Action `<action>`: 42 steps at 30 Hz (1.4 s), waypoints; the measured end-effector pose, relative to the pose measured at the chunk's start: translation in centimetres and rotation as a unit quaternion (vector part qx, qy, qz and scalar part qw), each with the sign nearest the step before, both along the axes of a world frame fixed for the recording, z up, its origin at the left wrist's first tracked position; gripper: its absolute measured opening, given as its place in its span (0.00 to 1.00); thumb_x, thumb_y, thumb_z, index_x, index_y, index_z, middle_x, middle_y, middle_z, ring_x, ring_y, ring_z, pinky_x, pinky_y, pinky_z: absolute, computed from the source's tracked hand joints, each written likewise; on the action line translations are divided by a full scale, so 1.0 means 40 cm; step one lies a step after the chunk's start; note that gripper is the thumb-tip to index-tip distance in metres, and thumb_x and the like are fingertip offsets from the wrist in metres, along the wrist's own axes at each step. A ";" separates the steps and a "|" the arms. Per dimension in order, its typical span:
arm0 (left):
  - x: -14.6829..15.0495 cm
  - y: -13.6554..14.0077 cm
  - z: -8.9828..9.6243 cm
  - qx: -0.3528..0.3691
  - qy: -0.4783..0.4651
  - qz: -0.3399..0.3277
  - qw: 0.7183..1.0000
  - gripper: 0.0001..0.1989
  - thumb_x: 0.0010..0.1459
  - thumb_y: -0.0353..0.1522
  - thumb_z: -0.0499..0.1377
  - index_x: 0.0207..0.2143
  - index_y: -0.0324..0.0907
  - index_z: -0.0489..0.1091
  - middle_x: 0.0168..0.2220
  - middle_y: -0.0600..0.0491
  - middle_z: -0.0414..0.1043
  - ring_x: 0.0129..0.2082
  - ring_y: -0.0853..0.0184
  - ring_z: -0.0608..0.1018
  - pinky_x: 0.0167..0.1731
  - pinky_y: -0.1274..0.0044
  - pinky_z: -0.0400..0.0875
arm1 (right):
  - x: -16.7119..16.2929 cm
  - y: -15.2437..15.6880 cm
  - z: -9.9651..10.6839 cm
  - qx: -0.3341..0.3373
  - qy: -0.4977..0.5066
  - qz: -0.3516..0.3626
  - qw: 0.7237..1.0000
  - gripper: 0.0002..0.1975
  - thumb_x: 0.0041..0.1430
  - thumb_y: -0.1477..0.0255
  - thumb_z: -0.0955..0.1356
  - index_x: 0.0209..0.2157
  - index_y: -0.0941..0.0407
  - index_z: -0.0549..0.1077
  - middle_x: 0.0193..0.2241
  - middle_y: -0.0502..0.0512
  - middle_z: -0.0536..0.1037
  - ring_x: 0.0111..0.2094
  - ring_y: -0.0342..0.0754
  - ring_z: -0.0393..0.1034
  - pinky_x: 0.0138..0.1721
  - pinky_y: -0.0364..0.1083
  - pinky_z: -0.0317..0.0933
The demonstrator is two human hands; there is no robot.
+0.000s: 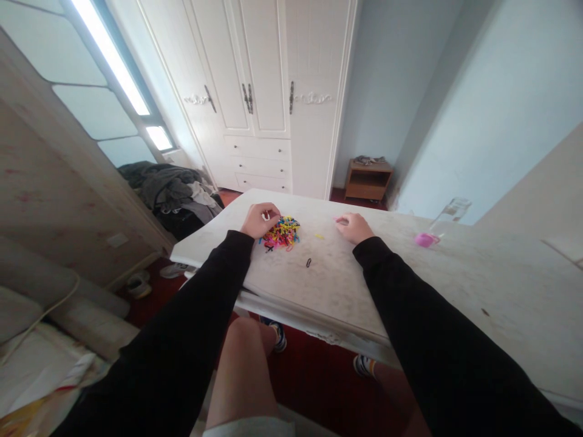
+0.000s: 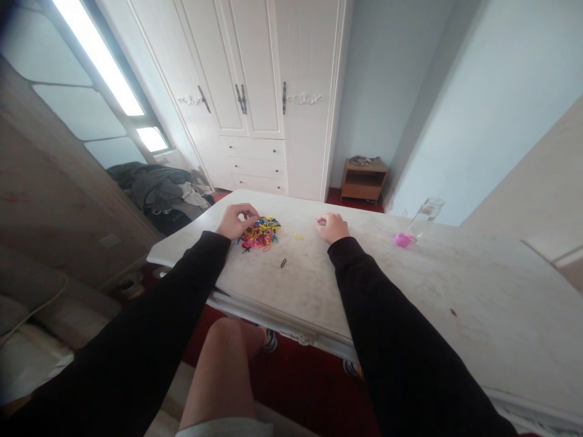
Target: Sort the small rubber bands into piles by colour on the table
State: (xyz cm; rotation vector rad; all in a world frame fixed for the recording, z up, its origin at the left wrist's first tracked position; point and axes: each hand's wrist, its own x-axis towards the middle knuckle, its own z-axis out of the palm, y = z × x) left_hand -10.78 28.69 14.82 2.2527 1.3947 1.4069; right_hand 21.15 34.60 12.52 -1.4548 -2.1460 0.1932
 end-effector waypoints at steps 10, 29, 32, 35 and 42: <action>-0.004 0.004 -0.001 0.003 0.011 -0.002 1.000 0.06 0.51 0.31 0.60 0.26 0.40 0.76 0.24 0.53 0.76 0.25 0.67 0.74 0.30 0.73 0.66 | -0.026 -0.023 0.011 -0.050 -0.019 0.023 0.998 0.16 0.62 0.69 0.69 0.50 0.52 0.81 0.57 0.58 0.80 0.61 0.61 0.69 0.60 0.62 0.63; -0.010 0.005 0.000 0.001 0.076 -0.074 0.994 0.09 0.49 0.29 0.60 0.31 0.42 0.80 0.36 0.49 0.76 0.40 0.59 0.77 0.48 0.63 0.71 | -0.039 -0.036 0.012 -0.036 0.024 0.010 0.999 0.09 0.64 0.67 0.68 0.40 0.52 0.80 0.54 0.58 0.79 0.59 0.62 0.66 0.57 0.67 0.62; -0.013 0.005 0.005 0.001 0.069 -0.071 0.995 0.10 0.47 0.28 0.57 0.30 0.42 0.78 0.35 0.49 0.76 0.40 0.59 0.76 0.48 0.63 0.70 | -0.040 -0.036 0.013 -0.037 0.024 0.009 0.999 0.09 0.64 0.67 0.68 0.40 0.52 0.80 0.53 0.58 0.79 0.59 0.62 0.66 0.57 0.66 0.62; -0.013 0.002 0.009 0.005 0.069 -0.070 0.995 0.07 0.45 0.28 0.56 0.28 0.42 0.74 0.33 0.50 0.74 0.38 0.59 0.74 0.46 0.64 0.70 | -0.042 -0.038 0.015 -0.037 0.023 0.008 0.999 0.08 0.64 0.68 0.68 0.39 0.52 0.80 0.53 0.58 0.79 0.59 0.62 0.66 0.58 0.66 0.62; -0.010 0.001 0.003 -0.012 0.093 -0.068 0.993 0.05 0.45 0.27 0.58 0.25 0.43 0.73 0.35 0.50 0.74 0.41 0.58 0.76 0.49 0.63 0.70 | -0.043 -0.040 0.017 -0.037 0.021 0.007 0.999 0.08 0.64 0.67 0.68 0.39 0.52 0.80 0.53 0.59 0.78 0.59 0.62 0.66 0.57 0.66 0.62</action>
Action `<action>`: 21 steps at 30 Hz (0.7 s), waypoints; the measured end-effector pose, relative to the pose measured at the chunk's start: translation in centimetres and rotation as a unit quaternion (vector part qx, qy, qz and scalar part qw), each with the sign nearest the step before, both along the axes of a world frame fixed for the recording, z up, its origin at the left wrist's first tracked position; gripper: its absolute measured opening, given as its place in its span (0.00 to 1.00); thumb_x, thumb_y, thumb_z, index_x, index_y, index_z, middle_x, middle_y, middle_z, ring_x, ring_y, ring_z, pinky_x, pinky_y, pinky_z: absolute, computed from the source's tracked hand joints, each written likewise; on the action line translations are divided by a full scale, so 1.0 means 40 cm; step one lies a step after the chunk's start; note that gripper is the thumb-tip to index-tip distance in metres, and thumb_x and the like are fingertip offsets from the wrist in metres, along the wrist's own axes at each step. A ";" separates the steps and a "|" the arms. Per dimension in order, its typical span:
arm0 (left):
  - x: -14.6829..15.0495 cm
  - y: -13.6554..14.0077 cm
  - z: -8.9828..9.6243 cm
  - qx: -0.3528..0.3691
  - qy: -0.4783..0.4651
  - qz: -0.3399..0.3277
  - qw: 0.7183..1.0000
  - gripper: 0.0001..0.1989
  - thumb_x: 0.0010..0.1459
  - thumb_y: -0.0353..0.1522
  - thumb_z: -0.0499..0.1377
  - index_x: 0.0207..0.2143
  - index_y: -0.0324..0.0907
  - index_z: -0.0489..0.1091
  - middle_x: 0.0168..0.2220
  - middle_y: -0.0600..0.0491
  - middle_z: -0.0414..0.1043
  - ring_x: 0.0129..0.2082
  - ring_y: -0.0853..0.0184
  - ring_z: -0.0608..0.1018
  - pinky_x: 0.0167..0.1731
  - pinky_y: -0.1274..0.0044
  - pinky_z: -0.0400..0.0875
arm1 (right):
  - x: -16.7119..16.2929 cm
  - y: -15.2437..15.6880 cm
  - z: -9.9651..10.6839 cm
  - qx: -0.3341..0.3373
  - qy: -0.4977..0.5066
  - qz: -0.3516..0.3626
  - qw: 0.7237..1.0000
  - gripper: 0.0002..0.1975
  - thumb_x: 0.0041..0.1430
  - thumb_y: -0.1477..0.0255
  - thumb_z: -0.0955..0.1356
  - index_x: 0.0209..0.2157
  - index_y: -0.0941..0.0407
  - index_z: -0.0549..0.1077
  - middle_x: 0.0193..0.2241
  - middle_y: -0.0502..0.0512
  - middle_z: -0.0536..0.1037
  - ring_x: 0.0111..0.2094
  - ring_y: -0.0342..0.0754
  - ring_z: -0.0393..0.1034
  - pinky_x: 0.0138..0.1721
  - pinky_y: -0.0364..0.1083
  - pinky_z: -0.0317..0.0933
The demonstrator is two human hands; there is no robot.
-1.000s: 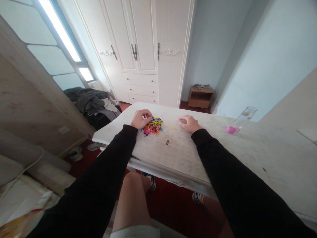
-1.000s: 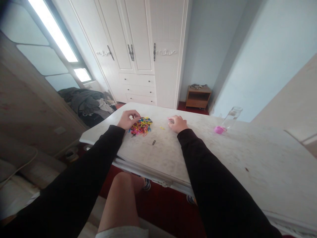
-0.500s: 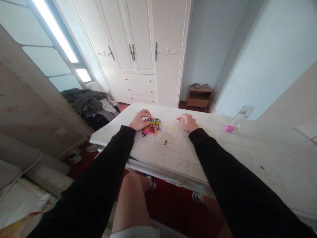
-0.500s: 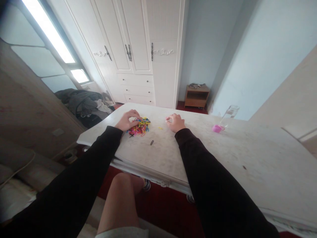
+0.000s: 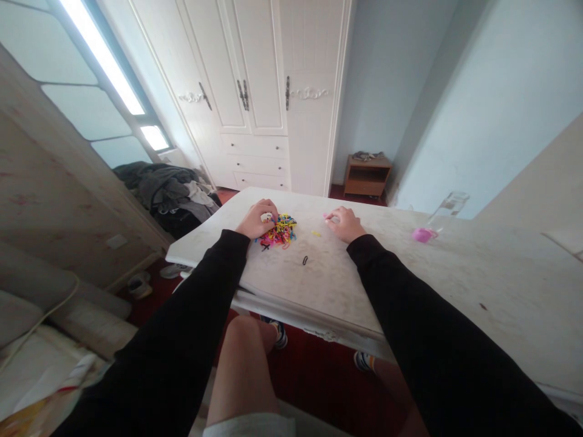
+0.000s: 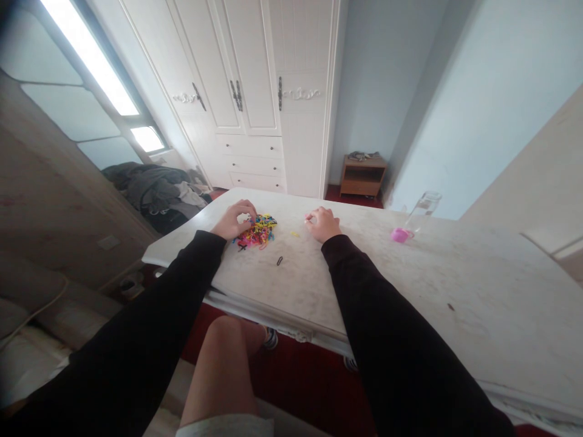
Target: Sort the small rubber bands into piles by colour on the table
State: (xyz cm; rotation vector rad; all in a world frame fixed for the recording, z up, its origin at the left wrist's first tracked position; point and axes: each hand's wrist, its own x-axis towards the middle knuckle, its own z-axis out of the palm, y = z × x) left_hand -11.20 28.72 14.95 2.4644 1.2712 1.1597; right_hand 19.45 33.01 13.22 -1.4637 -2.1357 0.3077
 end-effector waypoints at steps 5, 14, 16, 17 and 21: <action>0.000 0.007 -0.008 -0.008 0.013 0.015 1.000 0.02 0.46 0.28 0.60 0.24 0.43 0.73 0.36 0.50 0.74 0.41 0.59 0.76 0.50 0.63 0.70 | 0.000 0.001 0.001 0.000 -0.002 0.000 1.000 0.09 0.64 0.67 0.68 0.38 0.52 0.81 0.52 0.59 0.78 0.58 0.62 0.66 0.57 0.65 0.63; 0.001 0.002 -0.002 0.001 -0.009 0.005 1.000 0.02 0.49 0.29 0.59 0.24 0.42 0.71 0.34 0.50 0.74 0.40 0.59 0.76 0.48 0.65 0.70 | -0.001 -0.006 0.009 -0.005 -0.012 -0.001 1.000 0.10 0.64 0.67 0.68 0.40 0.53 0.81 0.52 0.61 0.78 0.59 0.63 0.66 0.56 0.66 0.64; -0.001 0.003 -0.002 0.003 -0.011 0.000 1.000 0.03 0.49 0.29 0.59 0.24 0.42 0.71 0.34 0.50 0.74 0.39 0.59 0.76 0.47 0.65 0.70 | -0.001 -0.005 0.008 -0.005 -0.011 -0.001 1.000 0.09 0.64 0.67 0.68 0.40 0.53 0.81 0.52 0.61 0.78 0.59 0.63 0.66 0.56 0.66 0.63; -0.002 0.004 -0.003 0.003 -0.011 0.001 1.000 0.03 0.49 0.29 0.59 0.24 0.42 0.71 0.34 0.50 0.74 0.39 0.59 0.76 0.47 0.65 0.70 | -0.001 -0.004 0.007 -0.004 -0.010 -0.001 1.000 0.09 0.64 0.67 0.68 0.40 0.53 0.81 0.52 0.61 0.78 0.58 0.63 0.66 0.56 0.66 0.63; -0.002 0.005 -0.004 -0.009 0.004 0.012 1.000 0.02 0.49 0.29 0.60 0.26 0.43 0.73 0.35 0.50 0.74 0.41 0.58 0.76 0.49 0.64 0.70 | -0.001 -0.002 0.002 -0.001 -0.003 -0.002 1.000 0.09 0.63 0.68 0.68 0.38 0.52 0.81 0.51 0.60 0.79 0.58 0.63 0.66 0.56 0.66 0.63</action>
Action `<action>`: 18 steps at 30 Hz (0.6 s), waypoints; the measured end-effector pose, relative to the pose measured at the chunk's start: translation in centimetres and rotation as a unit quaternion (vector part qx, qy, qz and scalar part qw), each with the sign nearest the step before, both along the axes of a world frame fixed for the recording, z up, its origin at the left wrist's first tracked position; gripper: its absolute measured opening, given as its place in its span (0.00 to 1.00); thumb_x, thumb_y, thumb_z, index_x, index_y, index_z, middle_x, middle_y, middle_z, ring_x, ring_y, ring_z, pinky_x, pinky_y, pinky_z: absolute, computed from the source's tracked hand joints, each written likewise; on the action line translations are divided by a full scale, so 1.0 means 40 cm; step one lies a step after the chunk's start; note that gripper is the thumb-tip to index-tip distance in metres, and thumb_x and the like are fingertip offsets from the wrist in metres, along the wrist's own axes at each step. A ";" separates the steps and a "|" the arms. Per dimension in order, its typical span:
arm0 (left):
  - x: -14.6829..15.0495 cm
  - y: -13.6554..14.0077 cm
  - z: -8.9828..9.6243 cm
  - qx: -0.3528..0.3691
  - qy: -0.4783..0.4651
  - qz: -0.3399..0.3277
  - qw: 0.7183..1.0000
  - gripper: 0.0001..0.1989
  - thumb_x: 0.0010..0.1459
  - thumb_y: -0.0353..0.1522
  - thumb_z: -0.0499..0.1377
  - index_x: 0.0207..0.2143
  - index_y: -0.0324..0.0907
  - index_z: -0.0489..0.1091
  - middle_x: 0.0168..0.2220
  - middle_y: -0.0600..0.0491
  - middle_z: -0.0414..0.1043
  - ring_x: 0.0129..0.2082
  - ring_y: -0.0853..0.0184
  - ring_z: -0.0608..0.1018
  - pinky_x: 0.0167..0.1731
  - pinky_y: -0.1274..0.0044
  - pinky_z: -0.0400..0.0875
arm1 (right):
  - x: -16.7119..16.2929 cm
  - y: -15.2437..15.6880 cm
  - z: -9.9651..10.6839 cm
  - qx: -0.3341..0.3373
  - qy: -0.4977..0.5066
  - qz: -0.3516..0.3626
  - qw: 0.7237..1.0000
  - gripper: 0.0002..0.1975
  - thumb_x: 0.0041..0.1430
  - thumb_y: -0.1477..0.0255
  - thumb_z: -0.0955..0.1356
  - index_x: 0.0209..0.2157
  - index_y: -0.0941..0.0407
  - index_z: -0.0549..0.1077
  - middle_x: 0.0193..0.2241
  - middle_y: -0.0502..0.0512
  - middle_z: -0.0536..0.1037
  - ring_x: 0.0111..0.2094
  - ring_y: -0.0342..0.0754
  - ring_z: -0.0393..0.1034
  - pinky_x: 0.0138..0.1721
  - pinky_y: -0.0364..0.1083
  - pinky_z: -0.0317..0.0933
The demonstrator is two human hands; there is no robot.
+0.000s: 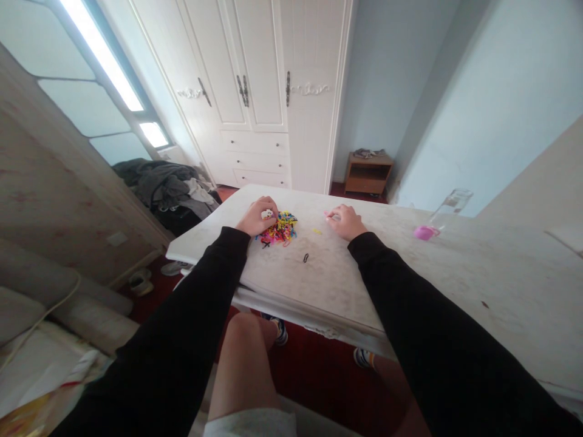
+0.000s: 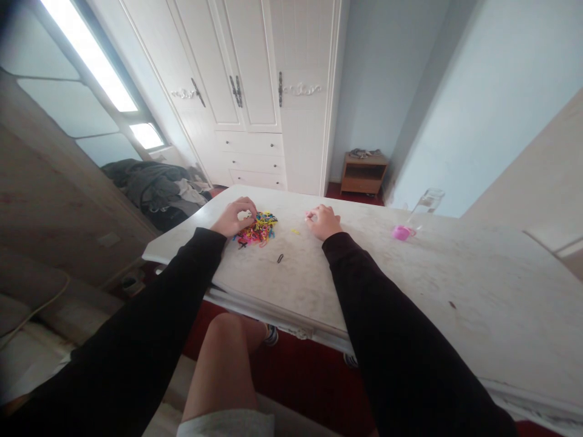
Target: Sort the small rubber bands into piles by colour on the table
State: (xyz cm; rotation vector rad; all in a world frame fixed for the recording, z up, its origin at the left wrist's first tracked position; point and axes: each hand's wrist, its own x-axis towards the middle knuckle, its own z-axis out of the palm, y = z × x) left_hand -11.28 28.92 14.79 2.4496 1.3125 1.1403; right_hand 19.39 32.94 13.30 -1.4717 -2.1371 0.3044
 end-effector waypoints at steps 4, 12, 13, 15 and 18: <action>0.003 -0.002 0.000 -0.006 0.015 0.003 1.000 0.01 0.48 0.30 0.61 0.25 0.42 0.72 0.36 0.50 0.74 0.41 0.58 0.75 0.49 0.63 0.69 | -0.003 0.000 -0.003 0.009 0.015 -0.002 1.000 0.07 0.62 0.68 0.69 0.36 0.52 0.81 0.49 0.59 0.79 0.56 0.62 0.67 0.56 0.64 0.64; 0.001 -0.003 0.003 0.004 -0.010 0.008 1.000 0.03 0.50 0.31 0.61 0.24 0.42 0.72 0.35 0.50 0.73 0.39 0.59 0.76 0.48 0.65 0.70 | 0.012 0.016 0.014 0.063 0.081 -0.093 0.990 0.11 0.63 0.69 0.63 0.35 0.54 0.77 0.46 0.62 0.79 0.53 0.60 0.70 0.55 0.61 0.62; 0.001 -0.002 0.002 0.004 -0.007 0.007 1.000 0.03 0.50 0.31 0.61 0.24 0.42 0.72 0.35 0.50 0.74 0.39 0.59 0.76 0.48 0.64 0.70 | 0.015 0.018 0.015 0.064 0.087 -0.104 0.989 0.12 0.63 0.70 0.62 0.35 0.54 0.77 0.46 0.61 0.79 0.52 0.60 0.70 0.54 0.60 0.63; 0.000 0.001 -0.001 0.001 0.004 0.005 1.000 0.03 0.50 0.31 0.62 0.25 0.42 0.73 0.35 0.50 0.74 0.39 0.59 0.76 0.48 0.64 0.70 | 0.017 0.021 0.015 0.062 0.096 -0.116 0.987 0.11 0.62 0.70 0.63 0.33 0.54 0.77 0.44 0.61 0.80 0.50 0.59 0.72 0.53 0.60 0.63; 0.000 0.005 -0.005 -0.003 0.015 0.007 1.000 0.02 0.48 0.31 0.62 0.24 0.42 0.74 0.35 0.50 0.74 0.40 0.59 0.76 0.48 0.63 0.70 | 0.015 0.021 0.011 0.060 0.105 -0.119 0.986 0.10 0.61 0.70 0.63 0.32 0.53 0.76 0.43 0.60 0.81 0.49 0.59 0.72 0.53 0.59 0.64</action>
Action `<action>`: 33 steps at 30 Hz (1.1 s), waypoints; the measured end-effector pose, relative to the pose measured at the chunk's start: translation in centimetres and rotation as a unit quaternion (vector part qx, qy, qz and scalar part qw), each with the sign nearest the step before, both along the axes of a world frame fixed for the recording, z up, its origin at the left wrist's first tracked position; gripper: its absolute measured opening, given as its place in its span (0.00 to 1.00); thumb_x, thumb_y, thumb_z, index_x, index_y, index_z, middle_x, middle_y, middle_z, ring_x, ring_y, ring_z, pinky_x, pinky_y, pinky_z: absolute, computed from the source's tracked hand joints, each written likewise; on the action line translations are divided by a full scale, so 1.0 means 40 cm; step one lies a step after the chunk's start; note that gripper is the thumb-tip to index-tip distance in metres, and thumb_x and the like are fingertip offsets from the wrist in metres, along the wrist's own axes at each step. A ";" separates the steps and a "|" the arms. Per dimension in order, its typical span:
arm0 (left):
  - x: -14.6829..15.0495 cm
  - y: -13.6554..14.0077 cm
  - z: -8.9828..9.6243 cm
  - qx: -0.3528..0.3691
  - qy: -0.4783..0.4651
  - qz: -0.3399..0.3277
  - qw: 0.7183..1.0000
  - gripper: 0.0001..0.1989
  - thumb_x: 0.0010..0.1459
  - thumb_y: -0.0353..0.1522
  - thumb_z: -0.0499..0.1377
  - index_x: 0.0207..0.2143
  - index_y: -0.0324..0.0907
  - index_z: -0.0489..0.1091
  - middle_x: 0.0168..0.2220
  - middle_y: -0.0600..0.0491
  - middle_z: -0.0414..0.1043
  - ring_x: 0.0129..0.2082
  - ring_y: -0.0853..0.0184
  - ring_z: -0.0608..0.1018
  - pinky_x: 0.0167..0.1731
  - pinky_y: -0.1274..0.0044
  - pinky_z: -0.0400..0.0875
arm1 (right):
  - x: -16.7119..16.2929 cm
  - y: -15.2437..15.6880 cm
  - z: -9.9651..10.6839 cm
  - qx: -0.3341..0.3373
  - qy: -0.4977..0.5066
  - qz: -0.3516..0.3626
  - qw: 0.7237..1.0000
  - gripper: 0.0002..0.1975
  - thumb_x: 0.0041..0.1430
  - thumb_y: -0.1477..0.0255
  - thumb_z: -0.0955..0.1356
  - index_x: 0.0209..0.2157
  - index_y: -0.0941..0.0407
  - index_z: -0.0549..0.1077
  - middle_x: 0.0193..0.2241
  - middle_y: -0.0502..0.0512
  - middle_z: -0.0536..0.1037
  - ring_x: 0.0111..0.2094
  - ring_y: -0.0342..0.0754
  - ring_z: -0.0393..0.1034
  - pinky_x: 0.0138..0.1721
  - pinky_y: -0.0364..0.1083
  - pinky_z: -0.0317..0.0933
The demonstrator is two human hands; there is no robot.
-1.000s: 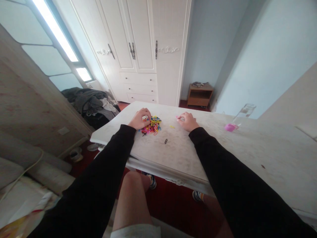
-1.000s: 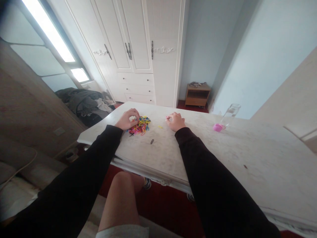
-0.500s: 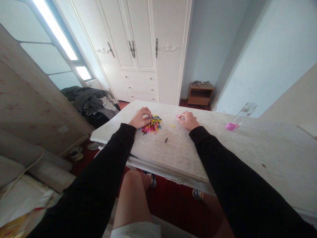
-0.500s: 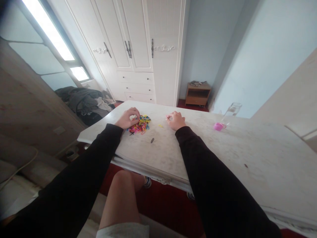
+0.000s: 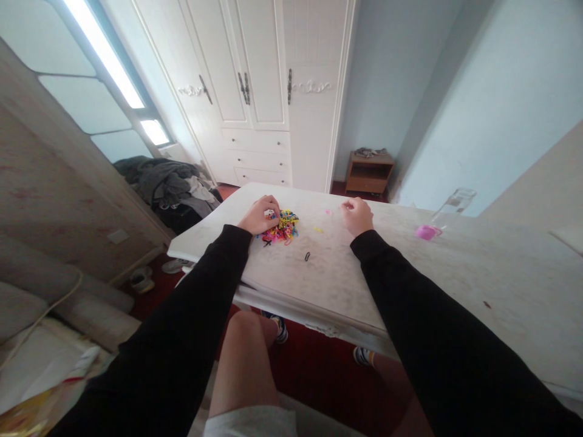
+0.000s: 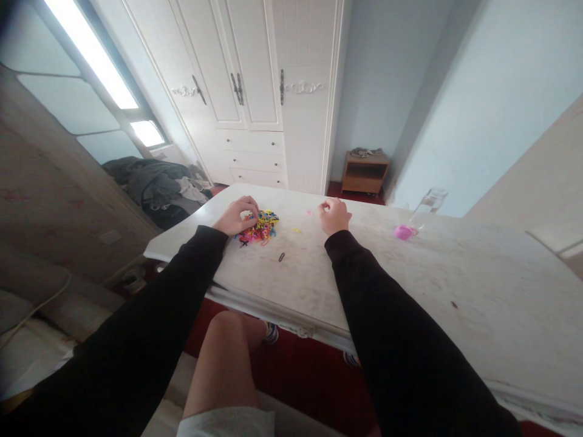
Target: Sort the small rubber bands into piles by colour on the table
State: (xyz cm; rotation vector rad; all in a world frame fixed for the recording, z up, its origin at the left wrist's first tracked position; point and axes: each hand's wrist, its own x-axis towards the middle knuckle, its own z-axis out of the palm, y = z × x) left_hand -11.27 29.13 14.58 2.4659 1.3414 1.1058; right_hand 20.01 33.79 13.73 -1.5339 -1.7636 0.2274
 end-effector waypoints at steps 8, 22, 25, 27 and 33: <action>0.001 -0.010 0.011 0.021 -0.040 0.000 0.999 0.04 0.52 0.31 0.60 0.25 0.42 0.71 0.34 0.50 0.74 0.38 0.60 0.76 0.46 0.65 0.71 | -0.004 -0.001 -0.001 0.002 0.008 0.007 1.000 0.09 0.60 0.69 0.64 0.30 0.52 0.76 0.43 0.59 0.81 0.49 0.59 0.72 0.54 0.59 0.65; 0.020 -0.023 0.017 0.073 -0.083 0.065 0.992 0.07 0.59 0.34 0.61 0.30 0.42 0.75 0.30 0.52 0.77 0.31 0.65 0.75 0.38 0.70 0.69 | -0.016 -0.023 0.020 0.022 -0.002 0.065 0.998 0.11 0.61 0.71 0.63 0.33 0.54 0.77 0.42 0.61 0.82 0.49 0.59 0.73 0.54 0.55 0.63; 0.024 -0.023 0.017 0.084 -0.095 0.065 0.990 0.06 0.58 0.35 0.63 0.31 0.41 0.75 0.30 0.52 0.78 0.29 0.67 0.75 0.37 0.71 0.70 | -0.044 -0.061 0.037 0.040 -0.019 0.126 0.991 0.11 0.63 0.69 0.64 0.36 0.54 0.78 0.44 0.60 0.82 0.53 0.59 0.70 0.55 0.56 0.61; 0.026 -0.022 0.016 0.094 -0.102 0.063 0.988 0.07 0.57 0.35 0.64 0.31 0.41 0.74 0.29 0.53 0.78 0.28 0.67 0.76 0.36 0.72 0.70 | -0.072 -0.093 0.046 0.059 -0.049 0.208 0.975 0.12 0.65 0.68 0.64 0.40 0.55 0.79 0.47 0.59 0.82 0.55 0.59 0.69 0.56 0.57 0.58; 0.031 -0.022 0.013 0.117 -0.096 0.040 0.988 0.07 0.56 0.36 0.64 0.29 0.42 0.73 0.26 0.55 0.77 0.27 0.68 0.77 0.35 0.73 0.71 | -0.150 -0.167 0.049 0.062 -0.128 0.351 0.926 0.19 0.69 0.65 0.64 0.57 0.53 0.76 0.60 0.62 0.77 0.59 0.61 0.64 0.55 0.61 0.55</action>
